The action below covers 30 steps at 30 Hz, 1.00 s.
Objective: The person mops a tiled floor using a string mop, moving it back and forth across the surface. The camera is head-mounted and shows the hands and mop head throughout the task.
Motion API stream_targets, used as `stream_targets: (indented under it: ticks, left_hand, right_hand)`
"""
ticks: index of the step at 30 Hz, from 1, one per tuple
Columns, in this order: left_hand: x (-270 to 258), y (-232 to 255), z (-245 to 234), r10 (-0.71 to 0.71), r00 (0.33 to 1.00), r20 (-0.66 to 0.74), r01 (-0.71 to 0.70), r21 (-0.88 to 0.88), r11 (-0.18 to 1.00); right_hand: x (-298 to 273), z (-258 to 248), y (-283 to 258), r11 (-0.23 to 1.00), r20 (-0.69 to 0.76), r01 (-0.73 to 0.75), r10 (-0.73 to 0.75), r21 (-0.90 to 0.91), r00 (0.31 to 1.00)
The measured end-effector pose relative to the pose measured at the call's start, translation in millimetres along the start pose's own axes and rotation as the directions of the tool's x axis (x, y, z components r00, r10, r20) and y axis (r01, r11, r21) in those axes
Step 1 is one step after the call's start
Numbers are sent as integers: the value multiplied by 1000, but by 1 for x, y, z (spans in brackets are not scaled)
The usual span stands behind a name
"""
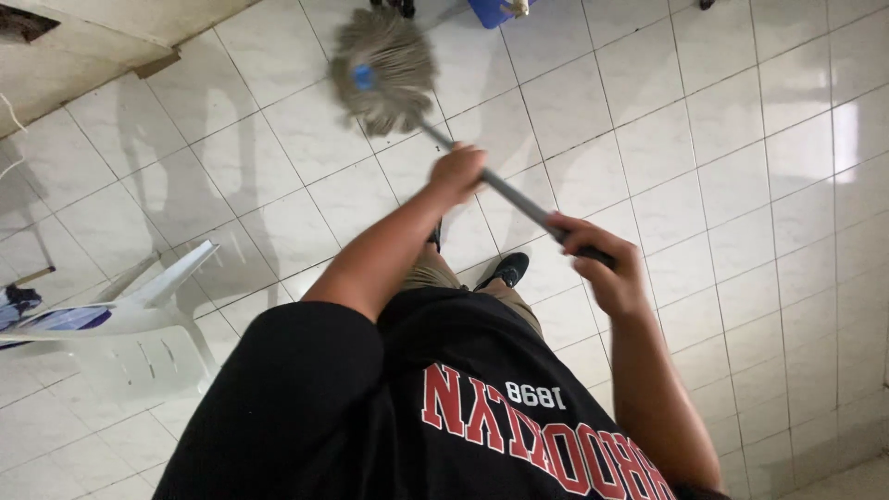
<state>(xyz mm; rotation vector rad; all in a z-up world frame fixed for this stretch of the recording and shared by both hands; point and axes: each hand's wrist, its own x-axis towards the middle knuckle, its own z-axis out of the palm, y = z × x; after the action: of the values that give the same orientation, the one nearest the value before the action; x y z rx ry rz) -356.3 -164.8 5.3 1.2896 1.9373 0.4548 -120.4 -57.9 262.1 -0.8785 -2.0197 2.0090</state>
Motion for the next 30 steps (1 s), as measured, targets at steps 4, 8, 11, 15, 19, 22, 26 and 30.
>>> stream_targets:
  ticks: [4, 8, 11, 15, 19, 22, 26, 30]
  left_hand:
    - [-30, -85, -3, -151, 988, 27, 149, 60, 987]
    - [-55, -121, -10, -361, 932, 20, 357, 107, 928]
    - [-41, -95, -14, -338, 941, 23, 334, 106, 937]
    - [22, -23, 35, -227, 959, 168, 211, 108, 971]
    - [47, 75, 68, 54, 981, 186, -79, 130, 988]
    - [63, 121, 97, 265, 941, 209, -303, 179, 936]
    - [45, 180, 46, 334, 840, 427, -391, 52, 919]
    - [42, 186, 28, 204, 765, 611, -343, 118, 932]
  right_hand:
    - [46, 51, 32, 992, 104, -24, 11, 122, 995]
    - [62, 88, 45, 941, 219, -124, 55, 315, 974]
    - [54, 75, 39, 881, 134, -176, 130, 440, 982]
    - [10, 18, 5, 893, -173, -100, 193, 438, 966]
    - [-55, -8, -42, 961, -394, -112, 208, 253, 895]
    - [-103, -8, -39, 988, -560, -151, 136, 20, 818]
    - [-122, 18, -63, 979, -578, -184, 98, -91, 810]
    - [-130, 19, -41, 1000, -506, 23, -15, 9, 863]
